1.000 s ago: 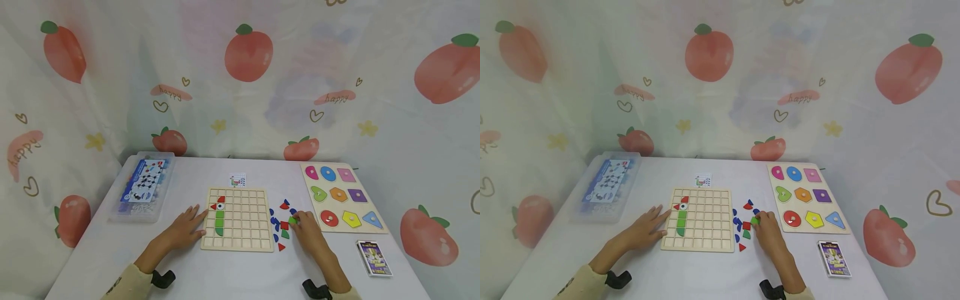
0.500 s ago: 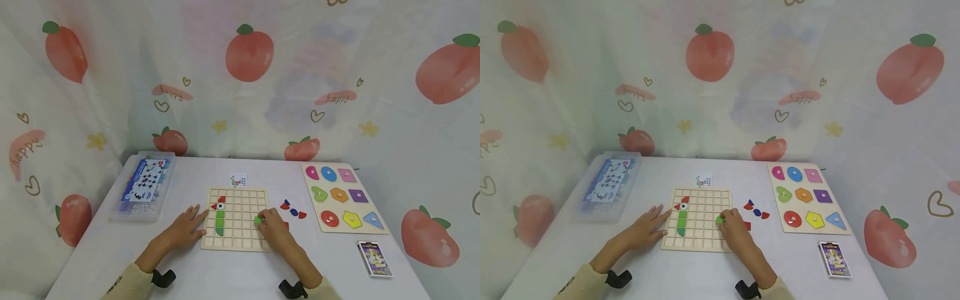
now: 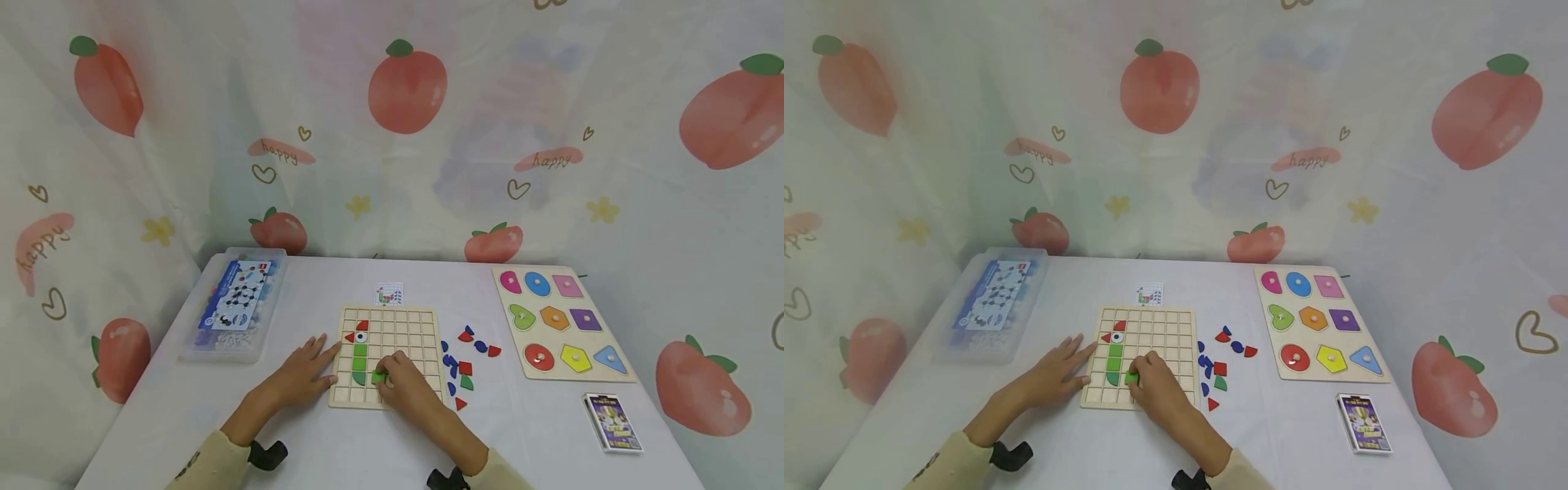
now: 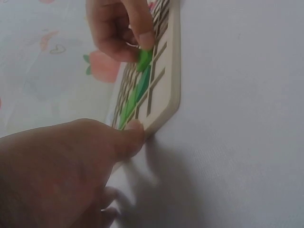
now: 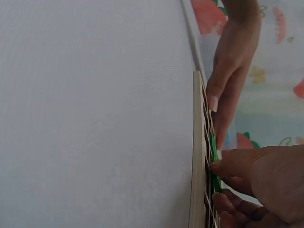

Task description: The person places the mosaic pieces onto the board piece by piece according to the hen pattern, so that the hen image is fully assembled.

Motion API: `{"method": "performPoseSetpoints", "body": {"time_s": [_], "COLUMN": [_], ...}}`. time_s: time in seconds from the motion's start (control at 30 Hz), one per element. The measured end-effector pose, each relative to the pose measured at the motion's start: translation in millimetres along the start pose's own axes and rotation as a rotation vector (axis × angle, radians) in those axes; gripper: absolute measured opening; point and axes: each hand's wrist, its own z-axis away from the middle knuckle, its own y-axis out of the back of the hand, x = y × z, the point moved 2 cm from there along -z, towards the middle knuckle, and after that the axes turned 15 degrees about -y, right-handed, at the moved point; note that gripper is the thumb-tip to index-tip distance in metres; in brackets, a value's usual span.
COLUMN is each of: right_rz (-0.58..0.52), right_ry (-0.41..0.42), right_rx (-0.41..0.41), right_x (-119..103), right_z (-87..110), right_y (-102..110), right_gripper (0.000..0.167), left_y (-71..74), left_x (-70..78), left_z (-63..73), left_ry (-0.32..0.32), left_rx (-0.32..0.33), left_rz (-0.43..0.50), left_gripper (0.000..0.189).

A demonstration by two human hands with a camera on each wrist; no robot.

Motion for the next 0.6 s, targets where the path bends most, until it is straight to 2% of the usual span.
{"method": "performPoseSetpoints", "body": {"time_s": [0.27,0.6], "right_rz": [0.036,0.090], "right_ry": [0.072,0.100], "right_rx": [0.008,0.025], "right_x": [-7.5,-5.1], "right_z": [2.9,4.5], "right_y": [-4.0,-3.3], "right_gripper": [0.019,0.016], "left_y": [-1.0,-0.8], "left_x": [-1.4,-1.9], "left_z": [-0.5,-0.8], "left_ry": [0.004,-0.007], "left_rx": [0.002,0.004], "left_rz": [0.000,-0.001], "left_gripper": [0.069,0.069]}}
